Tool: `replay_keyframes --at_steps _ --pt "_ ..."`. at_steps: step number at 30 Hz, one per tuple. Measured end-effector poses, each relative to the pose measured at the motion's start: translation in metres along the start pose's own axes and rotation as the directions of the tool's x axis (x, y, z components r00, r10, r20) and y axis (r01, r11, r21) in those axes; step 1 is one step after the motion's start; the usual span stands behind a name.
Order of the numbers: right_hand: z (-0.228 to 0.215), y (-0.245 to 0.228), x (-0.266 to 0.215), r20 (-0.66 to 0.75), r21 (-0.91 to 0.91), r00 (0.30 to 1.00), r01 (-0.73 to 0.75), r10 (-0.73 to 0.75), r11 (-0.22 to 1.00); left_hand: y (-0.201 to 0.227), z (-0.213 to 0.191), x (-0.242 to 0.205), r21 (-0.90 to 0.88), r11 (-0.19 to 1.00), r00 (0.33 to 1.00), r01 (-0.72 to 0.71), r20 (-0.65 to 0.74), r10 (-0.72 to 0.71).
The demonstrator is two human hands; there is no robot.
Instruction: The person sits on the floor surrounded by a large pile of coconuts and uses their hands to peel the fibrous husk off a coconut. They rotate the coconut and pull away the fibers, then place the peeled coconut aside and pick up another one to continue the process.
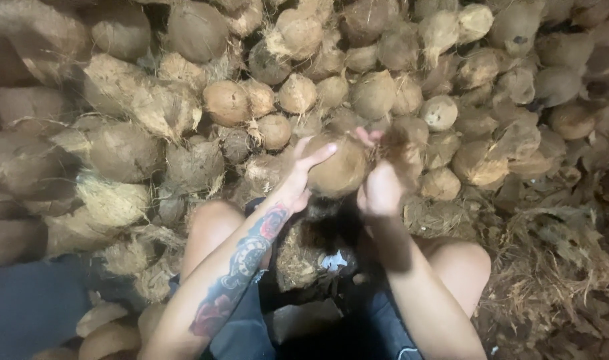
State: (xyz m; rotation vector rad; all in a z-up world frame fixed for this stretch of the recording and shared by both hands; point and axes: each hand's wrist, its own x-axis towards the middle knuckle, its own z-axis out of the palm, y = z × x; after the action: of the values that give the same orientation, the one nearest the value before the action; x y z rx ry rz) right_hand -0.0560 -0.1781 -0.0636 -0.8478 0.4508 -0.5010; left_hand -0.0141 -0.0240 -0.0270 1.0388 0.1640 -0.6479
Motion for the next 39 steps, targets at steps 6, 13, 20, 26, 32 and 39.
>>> replay_keyframes --at_steps 6,13,20,26,32,39 --pt "-0.028 -0.03 0.034 -0.228 0.295 0.974 0.075 -0.006 0.953 0.004 0.007 -0.009 0.31 0.949 0.998 -0.058 0.005 0.06" --pt "-0.045 -0.072 0.015 0.161 -0.006 0.979 0.127 -0.124 0.992 -0.009 -0.007 -0.003 0.37 0.841 0.88 -0.395 0.415 0.23" --pt "-0.036 -0.08 -0.018 0.585 -0.633 0.799 0.559 -0.142 0.536 0.005 -0.023 0.0 0.348 0.795 0.838 -0.498 0.429 0.337" --pt "-0.072 -0.018 0.015 0.695 -0.49 0.692 0.655 -0.195 0.575 0.013 -0.03 -0.001 0.455 0.633 0.775 -0.626 0.452 0.442" --pt "-0.051 -0.03 0.008 0.687 -0.488 0.645 0.751 -0.335 0.445 0.012 -0.023 -0.006 0.426 0.692 0.809 -0.584 0.384 0.446" --pt "-0.066 -0.042 0.051 0.44 -0.443 0.647 0.76 -0.623 0.476 0.011 -0.007 -0.013 0.334 0.801 0.86 -0.498 0.311 0.405"
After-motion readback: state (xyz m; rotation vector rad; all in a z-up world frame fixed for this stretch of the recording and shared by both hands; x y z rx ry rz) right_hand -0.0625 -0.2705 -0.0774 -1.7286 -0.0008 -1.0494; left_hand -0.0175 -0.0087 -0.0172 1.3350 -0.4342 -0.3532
